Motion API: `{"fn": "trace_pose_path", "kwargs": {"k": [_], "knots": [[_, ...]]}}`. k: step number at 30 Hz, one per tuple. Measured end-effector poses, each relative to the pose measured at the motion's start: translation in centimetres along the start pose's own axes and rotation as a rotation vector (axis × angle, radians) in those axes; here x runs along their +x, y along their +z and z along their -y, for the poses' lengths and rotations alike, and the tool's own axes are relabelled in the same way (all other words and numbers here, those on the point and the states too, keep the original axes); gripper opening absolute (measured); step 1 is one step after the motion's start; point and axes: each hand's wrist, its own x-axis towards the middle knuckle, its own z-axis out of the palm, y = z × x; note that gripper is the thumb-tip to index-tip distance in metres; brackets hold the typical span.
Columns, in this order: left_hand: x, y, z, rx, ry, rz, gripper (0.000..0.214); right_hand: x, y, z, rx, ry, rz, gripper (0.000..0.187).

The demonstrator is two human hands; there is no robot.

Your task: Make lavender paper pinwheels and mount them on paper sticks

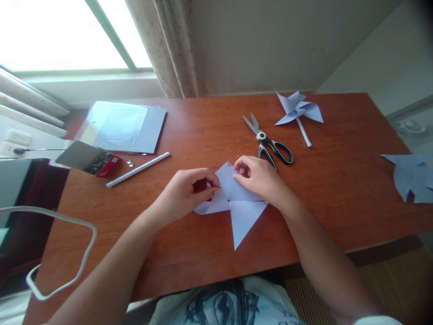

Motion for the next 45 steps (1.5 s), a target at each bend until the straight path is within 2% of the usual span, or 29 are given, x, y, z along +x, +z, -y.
{"fn": "trace_pose_path", "kwargs": {"k": [7, 12, 19, 25, 31, 36, 45], "knots": [[-0.2, -0.1, -0.5, 0.082, 0.077, -0.006, 0.003, 0.0, 0.1, -0.1, -0.006, -0.029, -0.031, 0.028], [-0.3, -0.2, -1.0, 0.164, 0.178, -0.019, 0.007, 0.0, -0.1, 0.1, 0.014, -0.015, -0.031, 0.016], [-0.6, -0.3, -1.5, 0.168, 0.28, -0.034, 0.007, 0.2, -0.2, 0.1, 0.059, 0.0, -0.118, 0.027], [-0.8, -0.3, -1.9, 0.166, 0.334, -0.03, 0.009, 0.1, -0.4, 0.0, 0.15, 0.067, -0.107, 0.026], [-0.9, -0.2, -2.2, 0.176, 0.359, -0.007, 0.012, 0.1, -0.5, 0.3, 0.202, 0.096, -0.032, 0.036], [-0.9, -0.2, -2.1, 0.198, 0.385, -0.01, 0.012, 0.1, -0.4, 0.4, 0.304, 0.105, 0.043, 0.024], [-0.8, -0.4, -1.9, 0.202, 0.351, -0.074, 0.008, 0.0, -0.3, 0.8, 0.639, 0.172, 0.004, 0.009]]}}
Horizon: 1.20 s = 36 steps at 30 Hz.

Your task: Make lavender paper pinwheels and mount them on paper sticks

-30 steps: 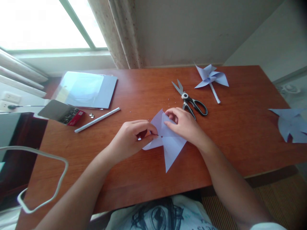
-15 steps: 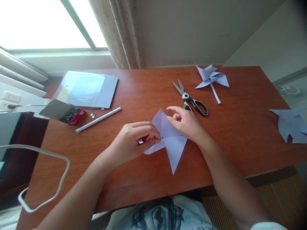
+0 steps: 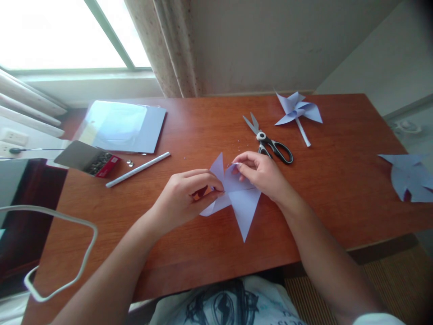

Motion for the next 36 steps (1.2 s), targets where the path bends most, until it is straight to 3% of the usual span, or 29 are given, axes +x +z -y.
{"fn": "trace_pose_path", "kwargs": {"k": [7, 13, 16, 20, 27, 36], "knots": [[0.0, -0.2, 0.4, -0.062, -0.09, -0.038, 0.005, -0.1, -0.5, 0.5, 0.079, -0.051, -0.013, 0.021], [0.0, 0.1, 1.5, -0.444, -0.374, -0.067, 0.012, -0.4, -0.2, 0.7, 0.223, 0.046, 0.097, 0.016], [0.2, 0.2, 1.6, -0.597, -0.43, -0.06, 0.015, -0.6, 0.1, 0.6, 0.238, 0.035, 0.121, 0.016], [0.2, 0.3, 1.5, -0.63, -0.472, -0.025, 0.016, -0.9, 0.6, 0.8, 0.275, 0.012, 0.145, 0.015], [0.0, 0.5, 1.4, -0.497, -0.417, -0.033, 0.008, -1.4, 1.4, 1.3, 0.201, -0.07, 0.145, 0.013], [0.0, 0.2, 1.7, -0.303, -0.126, -0.055, 0.005, -1.8, 1.3, 1.5, 0.182, -0.222, 0.093, 0.007]]}}
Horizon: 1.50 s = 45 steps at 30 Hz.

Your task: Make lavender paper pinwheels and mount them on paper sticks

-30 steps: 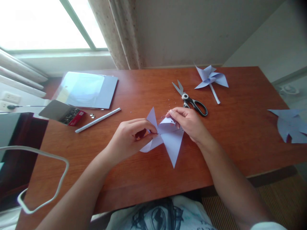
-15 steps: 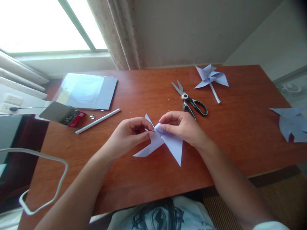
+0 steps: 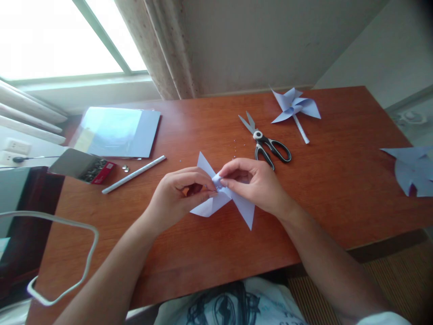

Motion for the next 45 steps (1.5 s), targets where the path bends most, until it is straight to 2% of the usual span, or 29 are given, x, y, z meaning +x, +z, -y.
{"fn": "trace_pose_path", "kwargs": {"k": [5, 22, 27, 33, 39, 45], "knots": [[0.22, 0.25, -0.27, 0.012, 0.012, 0.002, 0.005, -0.12, -0.08, 0.21, -0.098, -0.079, -0.022, 0.007], [0.1, 0.23, -0.09, 0.012, -0.072, -0.014, 0.003, -0.19, -0.08, 0.6, -0.199, -0.168, 0.012, 0.008], [0.13, 0.21, -0.03, 0.025, -0.073, -0.012, 0.002, -0.27, -0.1, 0.69, -0.224, -0.152, 0.02, 0.008], [0.1, 0.29, 0.05, 0.054, -0.036, -0.041, 0.003, -0.29, 0.11, 0.37, -0.093, -0.069, 0.0, 0.004], [0.01, 0.52, -0.03, 0.14, -0.006, -0.05, 0.006, -0.11, 0.25, 0.23, -0.089, -0.042, -0.045, 0.006], [0.16, 0.64, -0.2, 0.159, 0.021, -0.083, 0.004, -0.06, 0.24, -0.03, -0.052, -0.023, -0.024, 0.008]]}}
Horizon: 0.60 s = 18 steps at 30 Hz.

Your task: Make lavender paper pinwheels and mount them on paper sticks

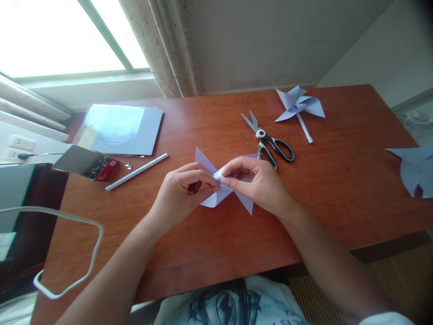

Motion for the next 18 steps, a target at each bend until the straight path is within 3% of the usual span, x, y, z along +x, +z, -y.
{"fn": "trace_pose_path", "kwargs": {"k": [11, 18], "knots": [[0.04, 0.02, -0.11, 0.007, -0.018, -0.042, 0.005, -0.14, 0.09, 0.32, -0.061, -0.013, 0.015, 0.002], [0.07, 0.1, -0.13, 0.034, -0.016, -0.059, 0.005, -0.34, 0.02, 0.82, -0.184, -0.106, 0.03, 0.006]]}}
